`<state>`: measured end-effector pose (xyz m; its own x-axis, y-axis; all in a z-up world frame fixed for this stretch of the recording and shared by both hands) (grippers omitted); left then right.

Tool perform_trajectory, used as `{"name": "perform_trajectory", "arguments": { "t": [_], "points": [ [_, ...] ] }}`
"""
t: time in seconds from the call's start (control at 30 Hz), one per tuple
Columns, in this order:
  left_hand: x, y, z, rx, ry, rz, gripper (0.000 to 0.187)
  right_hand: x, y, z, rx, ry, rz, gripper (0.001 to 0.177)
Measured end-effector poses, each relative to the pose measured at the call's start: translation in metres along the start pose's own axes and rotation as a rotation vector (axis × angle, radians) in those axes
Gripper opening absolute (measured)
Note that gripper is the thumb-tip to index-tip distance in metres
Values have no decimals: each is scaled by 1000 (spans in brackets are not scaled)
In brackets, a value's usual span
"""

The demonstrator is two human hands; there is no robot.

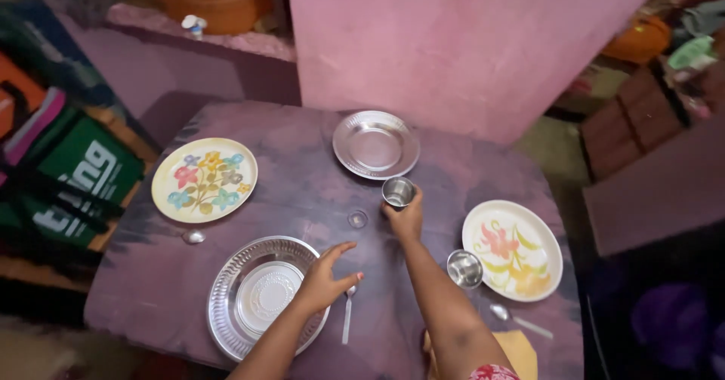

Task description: The recorder prepares a dining table by setting out plates, spoons, and glasses, then flips and serves freshly cooked rotis from a kitchen stove.

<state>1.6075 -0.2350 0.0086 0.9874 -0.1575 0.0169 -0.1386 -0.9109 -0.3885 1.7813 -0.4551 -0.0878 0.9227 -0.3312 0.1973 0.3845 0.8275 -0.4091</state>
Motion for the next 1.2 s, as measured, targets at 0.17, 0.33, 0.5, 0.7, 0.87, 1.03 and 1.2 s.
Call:
{"name": "perform_trajectory", "arguments": {
  "t": [0.17,0.33,0.5,0.7,0.87,1.03,1.2],
  "points": [
    [0,7,6,4,-31,-66,67,24,14,-9,-6,-5,42,99],
    [-3,12,0,32,-83,-129,67,34,20,-18,4,-11,69,99],
    [-1,26,6,249,-13,-171,81,3,7,13,-142,-206,-4,114],
    [-30,22,-5,584,36,-309,97,-105,-26,90,-217,-684,142,92],
    [-73,4,-3,675,-30,-479,99,-143,-25,108,-133,-757,234,94],
    [-123,-24,-5,716,-83,-647,97,-170,-16,136,-39,-866,301,97],
    [-183,-49,-4,760,-148,-843,96,-208,-2,166,-9,-948,364,99]
  ]
}}
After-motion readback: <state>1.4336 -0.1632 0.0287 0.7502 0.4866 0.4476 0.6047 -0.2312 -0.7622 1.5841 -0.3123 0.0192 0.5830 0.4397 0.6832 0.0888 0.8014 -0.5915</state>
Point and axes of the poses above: each hand's wrist, its own x-axis towards the middle knuckle, its own y-axis out of the palm, z = x × y, the point moved 4 cm from there along x, towards the middle knuckle, and after that the axes turned 3 degrees about y, right-handed, at the moved point
